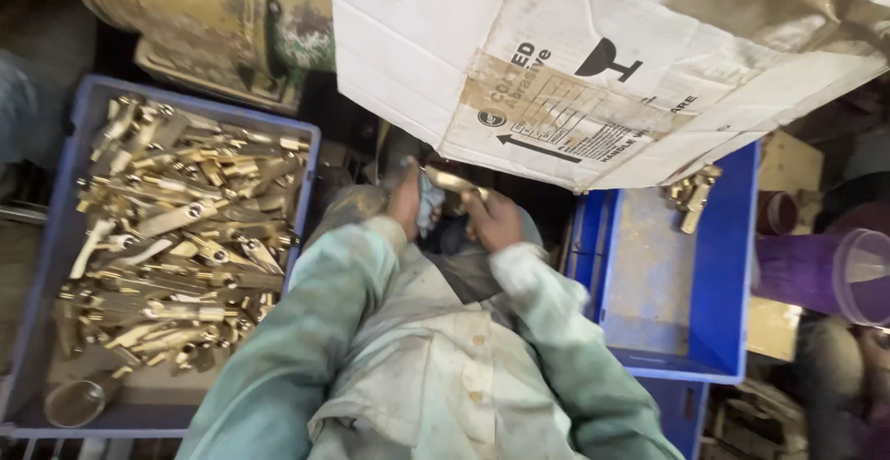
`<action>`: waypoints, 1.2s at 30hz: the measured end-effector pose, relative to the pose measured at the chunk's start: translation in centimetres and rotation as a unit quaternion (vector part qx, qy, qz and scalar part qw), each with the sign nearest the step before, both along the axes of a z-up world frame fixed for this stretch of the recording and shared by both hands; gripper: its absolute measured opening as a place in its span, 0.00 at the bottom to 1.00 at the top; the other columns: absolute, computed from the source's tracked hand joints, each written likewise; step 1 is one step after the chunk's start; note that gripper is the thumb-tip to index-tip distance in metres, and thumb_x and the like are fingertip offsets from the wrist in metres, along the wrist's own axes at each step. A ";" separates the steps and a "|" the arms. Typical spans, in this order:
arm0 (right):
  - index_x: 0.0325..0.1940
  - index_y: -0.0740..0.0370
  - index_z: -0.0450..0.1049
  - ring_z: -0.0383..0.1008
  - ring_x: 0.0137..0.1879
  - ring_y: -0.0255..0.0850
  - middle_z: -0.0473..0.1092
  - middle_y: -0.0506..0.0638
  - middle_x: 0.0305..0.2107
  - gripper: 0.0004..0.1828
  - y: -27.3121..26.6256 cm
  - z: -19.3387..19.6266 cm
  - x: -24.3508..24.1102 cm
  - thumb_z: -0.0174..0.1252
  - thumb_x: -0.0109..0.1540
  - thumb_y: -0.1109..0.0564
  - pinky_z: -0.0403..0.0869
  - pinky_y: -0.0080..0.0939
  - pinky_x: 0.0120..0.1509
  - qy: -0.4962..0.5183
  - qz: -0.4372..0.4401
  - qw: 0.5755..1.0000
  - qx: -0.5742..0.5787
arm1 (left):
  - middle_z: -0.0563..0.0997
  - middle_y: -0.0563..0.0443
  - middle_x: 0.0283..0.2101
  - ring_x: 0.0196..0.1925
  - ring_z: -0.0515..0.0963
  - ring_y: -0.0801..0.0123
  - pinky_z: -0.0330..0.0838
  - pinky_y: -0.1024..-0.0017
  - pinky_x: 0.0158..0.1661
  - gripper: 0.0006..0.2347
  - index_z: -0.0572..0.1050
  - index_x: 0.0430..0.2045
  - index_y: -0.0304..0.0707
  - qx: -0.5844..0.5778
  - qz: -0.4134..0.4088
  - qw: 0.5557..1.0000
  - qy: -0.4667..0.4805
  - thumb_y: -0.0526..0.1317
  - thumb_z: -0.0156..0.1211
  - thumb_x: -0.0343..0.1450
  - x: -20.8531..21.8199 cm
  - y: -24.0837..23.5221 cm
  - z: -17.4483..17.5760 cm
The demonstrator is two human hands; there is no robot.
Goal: The person wipes metal parts one by one with a cloth before placing them into a blue tray.
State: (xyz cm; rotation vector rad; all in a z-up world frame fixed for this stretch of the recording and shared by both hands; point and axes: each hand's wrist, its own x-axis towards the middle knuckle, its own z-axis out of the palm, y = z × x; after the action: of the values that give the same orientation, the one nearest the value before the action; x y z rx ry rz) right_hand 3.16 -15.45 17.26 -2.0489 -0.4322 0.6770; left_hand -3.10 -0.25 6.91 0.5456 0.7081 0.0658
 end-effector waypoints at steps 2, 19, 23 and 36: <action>0.42 0.69 0.77 0.72 0.26 0.32 0.73 0.49 0.21 0.10 -1.7 4.7 -1.0 0.58 0.67 0.57 0.72 0.33 0.30 -0.015 0.039 0.999 0.030 | 0.81 0.50 0.43 0.40 0.80 0.69 0.75 0.70 0.41 0.18 0.74 0.51 0.42 -0.008 0.085 0.996 -0.042 0.53 0.45 0.78 -2.3 -1.0 4.1; 0.50 0.70 0.74 0.75 0.34 0.39 0.75 0.55 0.30 0.21 -6.4 15.0 -5.4 0.52 0.70 0.47 0.77 0.39 0.43 0.074 0.050 0.968 0.234 | 0.77 0.45 0.50 0.54 0.77 0.65 0.71 0.69 0.57 0.23 0.73 0.49 0.30 0.473 0.069 0.819 -0.318 0.57 0.53 0.79 -9.2 -0.4 19.9; 0.38 0.69 0.72 0.72 0.25 0.42 0.67 0.51 0.19 0.30 -6.0 11.1 -3.2 0.46 0.78 0.40 0.78 0.48 0.36 0.392 0.102 0.854 0.327 | 0.77 0.47 0.48 0.51 0.75 0.68 0.69 0.71 0.55 0.19 0.74 0.48 0.31 0.401 -0.004 0.871 -0.283 0.52 0.51 0.79 -8.6 0.0 17.9; 0.37 0.64 0.75 0.72 0.25 0.34 0.72 0.46 0.19 0.17 -2.3 -1.2 1.0 0.54 0.69 0.47 0.70 0.35 0.31 -0.020 0.114 0.993 0.035 | 0.78 0.47 0.23 0.17 0.76 0.65 0.67 0.70 0.16 0.22 0.74 0.36 0.39 0.051 -0.081 0.995 -0.021 0.58 0.40 0.78 -1.0 1.0 -0.2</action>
State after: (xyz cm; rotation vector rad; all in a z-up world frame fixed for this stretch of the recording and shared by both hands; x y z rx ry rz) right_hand 4.18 -17.71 16.03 -1.9672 -0.7105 0.7465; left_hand -4.09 0.78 6.67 0.6963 0.6201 -0.0371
